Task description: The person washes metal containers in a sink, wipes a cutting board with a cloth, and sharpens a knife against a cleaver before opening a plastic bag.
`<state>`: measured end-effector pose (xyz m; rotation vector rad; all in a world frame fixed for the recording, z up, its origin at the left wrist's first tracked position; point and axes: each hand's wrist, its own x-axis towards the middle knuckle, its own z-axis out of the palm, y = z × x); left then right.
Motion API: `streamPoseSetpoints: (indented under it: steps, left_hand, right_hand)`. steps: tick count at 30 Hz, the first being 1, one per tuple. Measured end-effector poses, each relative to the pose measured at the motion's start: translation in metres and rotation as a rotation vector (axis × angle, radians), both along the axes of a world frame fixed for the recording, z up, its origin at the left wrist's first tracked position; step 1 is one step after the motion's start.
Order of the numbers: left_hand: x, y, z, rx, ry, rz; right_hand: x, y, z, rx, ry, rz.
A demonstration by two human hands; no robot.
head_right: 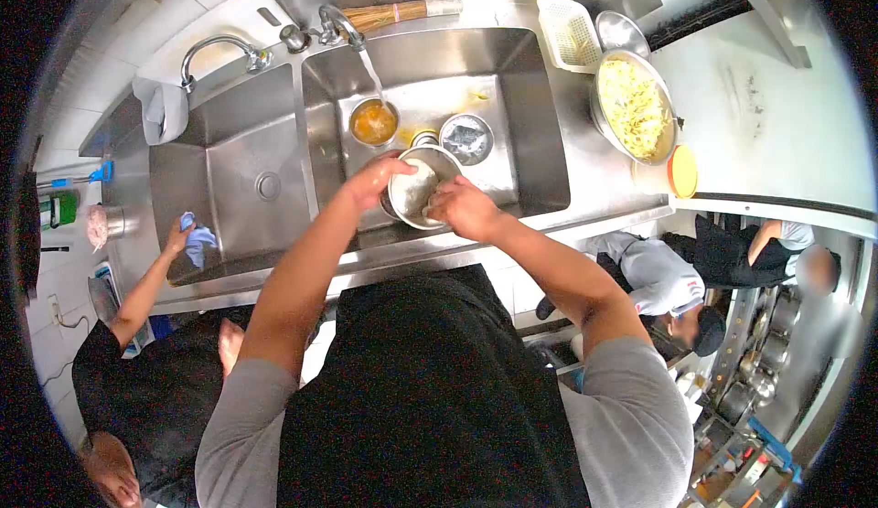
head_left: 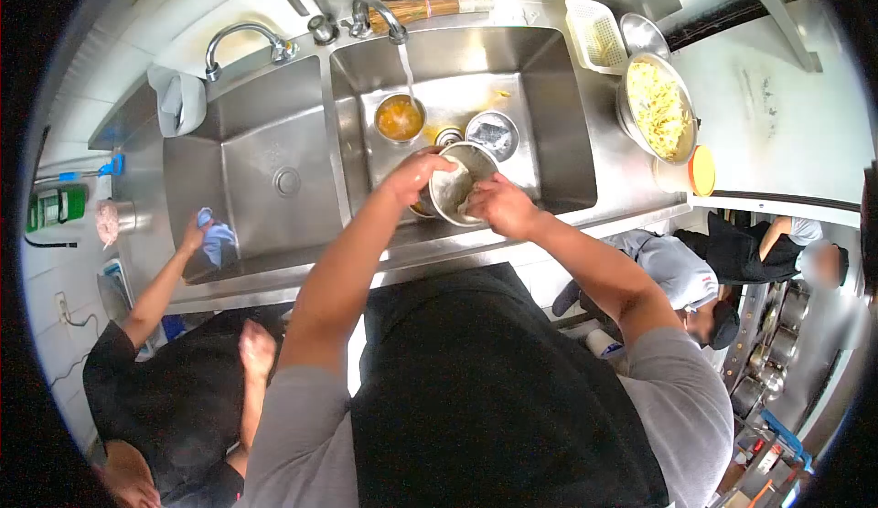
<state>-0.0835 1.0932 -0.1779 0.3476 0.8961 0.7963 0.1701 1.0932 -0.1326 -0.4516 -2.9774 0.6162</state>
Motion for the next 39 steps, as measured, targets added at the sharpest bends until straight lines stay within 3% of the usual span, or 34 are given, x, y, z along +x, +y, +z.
streamPoseSetpoints:
  steps: [1, 4, 5, 7, 8, 10, 11, 13, 14, 15, 17, 18, 19, 21, 22, 23, 25, 26, 28, 29, 30, 31, 32, 35, 37, 39]
  left_hand:
    - [0.01, 0.0, -0.006, 0.002, -0.025, 0.079]
    - [0.058, -0.007, -0.001, 0.006, 0.245, 0.535]
    - [0.059, -0.01, 0.022, -0.09, 0.19, 0.447]
    - [0.037, -0.008, 0.038, -0.018, 0.03, 0.196]
    - [0.026, -0.006, 0.046, -0.006, 0.042, 0.196]
    - [0.012, -0.005, 0.061, -0.155, -0.057, -0.038]
    - [0.015, -0.006, 0.061, -0.147, -0.039, -0.042]
    - [0.034, -0.013, 0.044, -0.082, 0.057, 0.081]
    - [0.044, -0.016, 0.037, 0.029, 0.041, 0.105]
    - [0.049, -0.019, 0.042, 0.037, 0.055, 0.1]
    - [0.062, -0.024, 0.055, 0.146, 0.181, 0.274]
    - [0.069, -0.027, 0.079, 0.146, 0.215, 0.294]
    - [0.072, -0.025, 0.068, 0.153, 0.222, 0.303]
    - [0.075, -0.023, 0.046, 0.127, 0.243, 0.433]
    - [0.081, -0.025, 0.053, 0.175, 0.399, 0.46]
    - [0.084, -0.028, 0.059, 0.179, 0.401, 0.476]
    - [0.086, -0.036, 0.059, 0.273, 0.54, 0.36]
    - [0.081, -0.034, 0.037, 0.353, 0.796, 0.376]
    - [0.064, -0.031, 0.041, 0.228, 0.657, 0.467]
    - [0.052, -0.031, 0.044, 0.116, 0.515, 0.529]
    - [0.032, -0.036, 0.043, 0.11, 0.3, 0.431]
    - [0.024, -0.044, 0.036, 0.11, 0.287, 0.445]
    - [0.019, -0.049, 0.029, 0.006, 0.166, 0.397]
    - [0.015, -0.059, 0.009, -0.124, 0.028, 0.278]
    - [0.024, -0.078, 0.04, -0.116, -0.197, 0.427]
    - [0.019, -0.101, 0.058, -0.178, -0.127, 0.466]
  right_hand:
    - [-0.005, -0.001, 0.003, 0.006, 0.01, 0.001]
    - [-0.037, -0.003, -0.008, -0.183, -0.037, -0.461]
    - [-0.05, -0.007, 0.014, -0.287, 0.007, -0.614]
    - [-0.055, -0.018, 0.022, -0.338, 0.12, -0.642]
    - [-0.053, -0.018, 0.027, -0.333, 0.135, -0.64]
    - [-0.049, -0.017, 0.038, -0.594, 0.355, -0.409]
    - [-0.051, -0.014, 0.029, -0.588, 0.375, -0.407]
    - [-0.06, -0.001, -0.001, -0.79, 0.472, -0.682]
    - [-0.063, 0.006, 0.001, -0.509, 0.426, -0.734]
    - [-0.06, 0.016, 0.002, -0.507, 0.443, -0.734]
    - [-0.05, 0.041, 0.005, 0.103, 0.071, -0.495]
    - [-0.046, 0.048, 0.012, 0.215, -0.086, -0.443]
    - [-0.044, 0.051, 0.024, 0.221, -0.077, -0.435]
    - [-0.049, 0.053, 0.044, -0.228, -0.62, -0.332]
    - [-0.057, 0.058, 0.032, -0.199, -0.657, -0.013]
    - [-0.065, 0.059, 0.012, -0.334, -0.636, 0.061]
    - [-0.056, 0.049, 0.017, -0.703, -0.369, -0.168]
    - [-0.054, 0.035, 0.019, -0.697, -0.384, -0.148]
    - [-0.05, 0.011, 0.026, -1.546, 0.285, -0.6]
    - [-0.045, 0.008, 0.034, -1.537, 0.259, -0.589]
    - [-0.036, 0.007, 0.055, -1.123, 0.058, -0.33]
    - [-0.028, 0.004, 0.066, -0.703, -0.122, -0.081]
    - [-0.023, -0.002, 0.066, -0.446, -0.15, 0.003]
    - [-0.022, -0.003, 0.057, -0.223, -0.324, -0.05]
    - [-0.014, 0.007, 0.021, -0.146, -0.322, -0.037]
    - [-0.001, 0.01, -0.012, -0.559, 0.013, -0.214]
